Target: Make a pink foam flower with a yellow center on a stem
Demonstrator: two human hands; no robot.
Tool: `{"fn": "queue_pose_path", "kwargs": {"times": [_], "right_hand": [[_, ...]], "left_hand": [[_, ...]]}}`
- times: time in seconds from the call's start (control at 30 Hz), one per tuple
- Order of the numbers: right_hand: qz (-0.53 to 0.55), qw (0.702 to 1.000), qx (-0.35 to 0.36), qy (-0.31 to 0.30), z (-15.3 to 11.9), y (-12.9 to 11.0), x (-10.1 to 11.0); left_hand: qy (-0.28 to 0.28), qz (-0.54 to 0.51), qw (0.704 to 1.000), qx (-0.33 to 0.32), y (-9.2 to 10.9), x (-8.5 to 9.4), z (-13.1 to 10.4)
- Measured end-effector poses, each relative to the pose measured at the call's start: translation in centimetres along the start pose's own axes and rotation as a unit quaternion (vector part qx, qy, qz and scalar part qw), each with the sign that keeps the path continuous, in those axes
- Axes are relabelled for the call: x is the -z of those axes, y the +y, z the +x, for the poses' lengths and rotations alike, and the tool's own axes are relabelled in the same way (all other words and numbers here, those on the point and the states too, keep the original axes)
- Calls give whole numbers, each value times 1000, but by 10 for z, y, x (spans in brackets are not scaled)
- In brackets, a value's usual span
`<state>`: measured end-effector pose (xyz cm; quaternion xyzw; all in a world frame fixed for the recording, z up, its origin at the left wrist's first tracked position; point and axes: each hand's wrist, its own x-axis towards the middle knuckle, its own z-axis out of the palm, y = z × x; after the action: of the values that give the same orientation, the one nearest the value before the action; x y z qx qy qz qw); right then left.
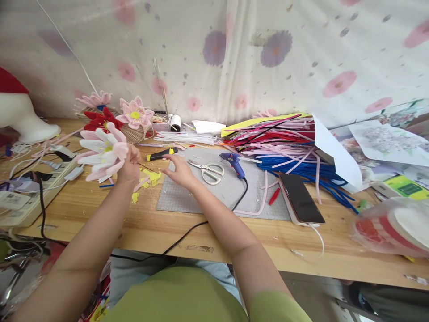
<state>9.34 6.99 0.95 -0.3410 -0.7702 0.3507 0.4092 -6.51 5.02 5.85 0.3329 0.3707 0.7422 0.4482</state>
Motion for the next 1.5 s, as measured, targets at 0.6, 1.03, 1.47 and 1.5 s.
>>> {"fn": "queue_pose_path", "kwargs": {"times": [0.6, 1.03, 1.47, 1.5], "right_hand": [[4, 990, -112, -84, -15, 10, 6], [464, 824, -278, -170, -49, 48, 34], [501, 793, -291, -188, -74, 53, 63], [498, 793, -291, -197, -77, 53, 67]], "left_hand": [[-53, 23, 971, 233, -9, 5, -14], [12, 112, 983, 148, -61, -11, -22], [30, 32, 987, 153, -74, 1, -32], [23, 38, 988, 150, -77, 1, -34]]}}
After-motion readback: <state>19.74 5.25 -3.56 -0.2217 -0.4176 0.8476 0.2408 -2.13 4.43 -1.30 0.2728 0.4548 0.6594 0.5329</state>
